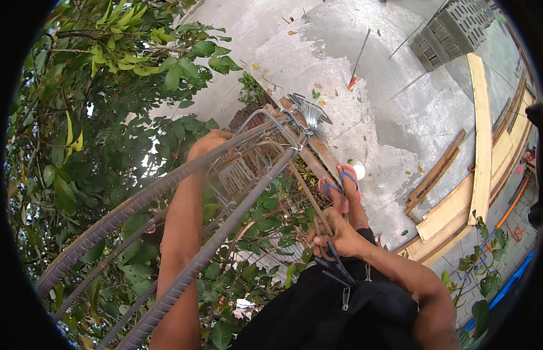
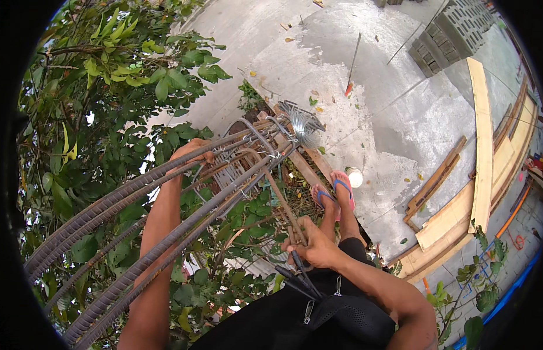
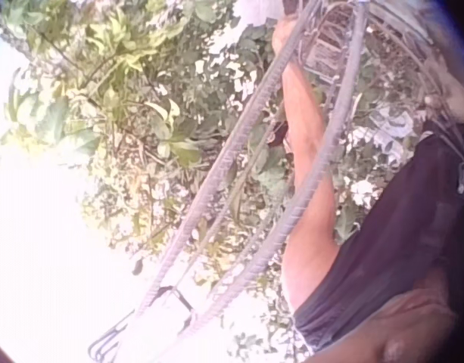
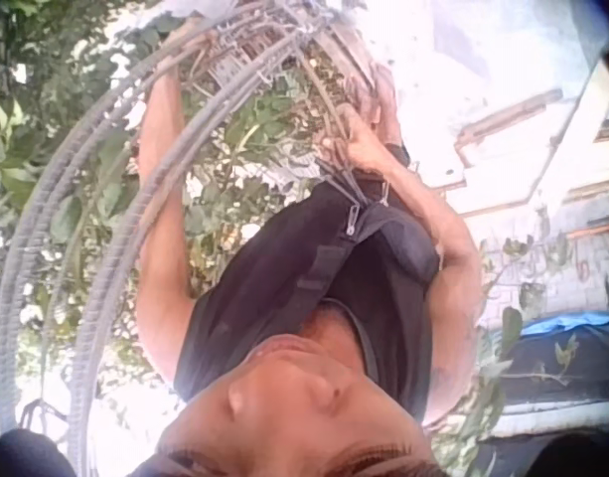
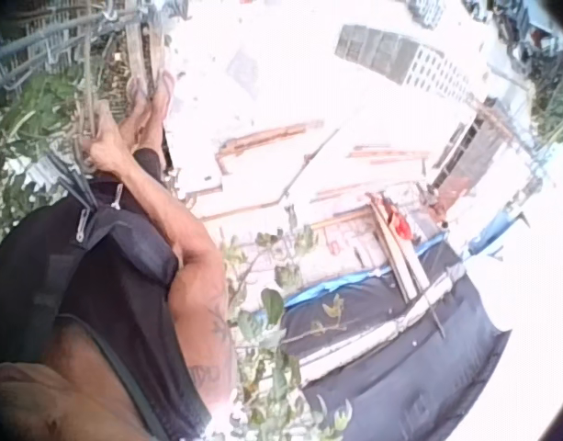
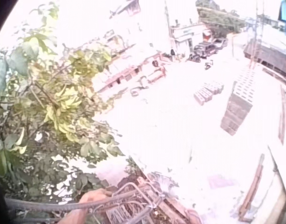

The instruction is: The person climbs a metal scaffolding structure and uses a curved metal tool to tighten wire ties at the joints of the scaffolding frame. They move along the structure, securing multiple connection points while balancing on the narrow frame.

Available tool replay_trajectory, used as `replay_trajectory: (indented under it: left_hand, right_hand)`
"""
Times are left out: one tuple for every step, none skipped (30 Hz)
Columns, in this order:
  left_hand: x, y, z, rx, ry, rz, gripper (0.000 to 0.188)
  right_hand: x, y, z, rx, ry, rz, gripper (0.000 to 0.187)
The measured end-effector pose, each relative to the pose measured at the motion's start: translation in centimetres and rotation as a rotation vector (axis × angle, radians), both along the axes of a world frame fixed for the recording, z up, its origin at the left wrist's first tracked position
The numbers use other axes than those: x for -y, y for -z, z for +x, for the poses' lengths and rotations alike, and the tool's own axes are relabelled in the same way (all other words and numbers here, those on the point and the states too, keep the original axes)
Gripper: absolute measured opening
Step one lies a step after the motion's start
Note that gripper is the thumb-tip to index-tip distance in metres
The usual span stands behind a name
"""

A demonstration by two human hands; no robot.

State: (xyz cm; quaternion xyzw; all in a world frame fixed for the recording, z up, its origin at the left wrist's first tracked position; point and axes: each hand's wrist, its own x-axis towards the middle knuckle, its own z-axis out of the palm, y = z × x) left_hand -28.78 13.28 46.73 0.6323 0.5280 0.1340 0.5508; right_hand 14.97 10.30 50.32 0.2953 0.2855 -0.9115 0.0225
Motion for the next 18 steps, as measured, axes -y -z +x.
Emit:
replay_trajectory:
  left_hand:
    - [0.0,0.0,0.0,-0.021,-0.018,-0.043,0.02]
    - [-0.1,0.0,0.0,-0.03,-0.017,-0.07,0.02]
    - [-0.2,0.1,0.1,0.07,0.012,0.035,0.02]
    - [-0.2,0.1,0.2,0.177,0.065,0.159,0.02]
    - [-0.3,0.1,0.3,0.26,0.116,0.26,0.02]
    - [-0.4,0.1,0.5,0.293,0.107,0.294,0.02]
    - [-0.4,0.0,0.7,0.3,0.093,0.306,0.02]
    - [-0.3,-0.1,0.9,0.308,0.077,0.315,0.02]
    - [-0.4,-0.3,1.0,0.29,0.093,0.336,0.019]
    - [-0.3,-0.4,1.0,0.273,0.108,0.359,0.019]
    - [-0.2,-0.5,1.2,0.266,0.098,0.373,0.018]
    - [-0.2,-0.6,1.2,0.254,0.074,0.351,0.018]
    - [0.0,-0.7,1.2,0.248,0.024,0.316,0.017]
    - [0.0,-0.8,1.2,0.228,0.002,0.281,0.017]
    - [0.1,-1.0,1.1,0.209,-0.02,0.245,0.017]
    - [0.0,-1.1,1.0,0.177,-0.015,0.21,0.017]
    - [0.0,-1.2,1.0,0.148,-0.012,0.176,0.018]
    - [-0.1,-1.3,1.0,0.15,-0.008,0.221,0.018]
  right_hand:
    - [0.7,-0.2,-0.1,0.04,-0.008,0.171,0.04]
    - [1.1,-0.5,-0.2,0.142,-0.073,0.305,0.04]
    - [1.2,-0.8,-0.4,0.118,-0.045,0.454,0.042]
    - [1.2,-1.2,-0.8,0.153,-0.069,0.568,0.045]
    - [1.0,-1.7,-1.0,0.152,-0.063,0.697,0.048]
    - [0.7,-2.2,-1.5,0.19,-0.092,0.695,0.051]
    - [0.2,-2.8,-1.7,0.19,-0.093,0.707,0.054]
    - [-0.1,-3.5,-2.2,0.138,-0.044,0.733,0.056]
    - [-0.5,-4.1,-2.7,0.162,-0.086,0.746,0.058]
    - [-0.7,-4.7,-3.1,0.136,-0.076,0.775,0.059]
    - [-1.1,-5.1,-3.6,0.147,-0.076,0.768,0.058]
    - [-1.4,-5.5,-3.9,0.158,-0.077,0.761,0.058]
    - [-1.7,-5.8,-4.5,0.201,-0.087,0.713,0.056]
    - [-2.1,-6.1,-4.8,0.226,-0.103,0.681,0.055]
    - [-2.5,-6.4,-5.1,0.251,-0.119,0.648,0.054]
    - [-3.1,-6.6,-5.3,0.26,-0.144,0.632,0.054]
    - [-3.7,-6.9,-5.3,0.268,-0.167,0.614,0.054]
    - [-4.3,-7.1,-5.4,0.275,-0.191,0.596,0.054]
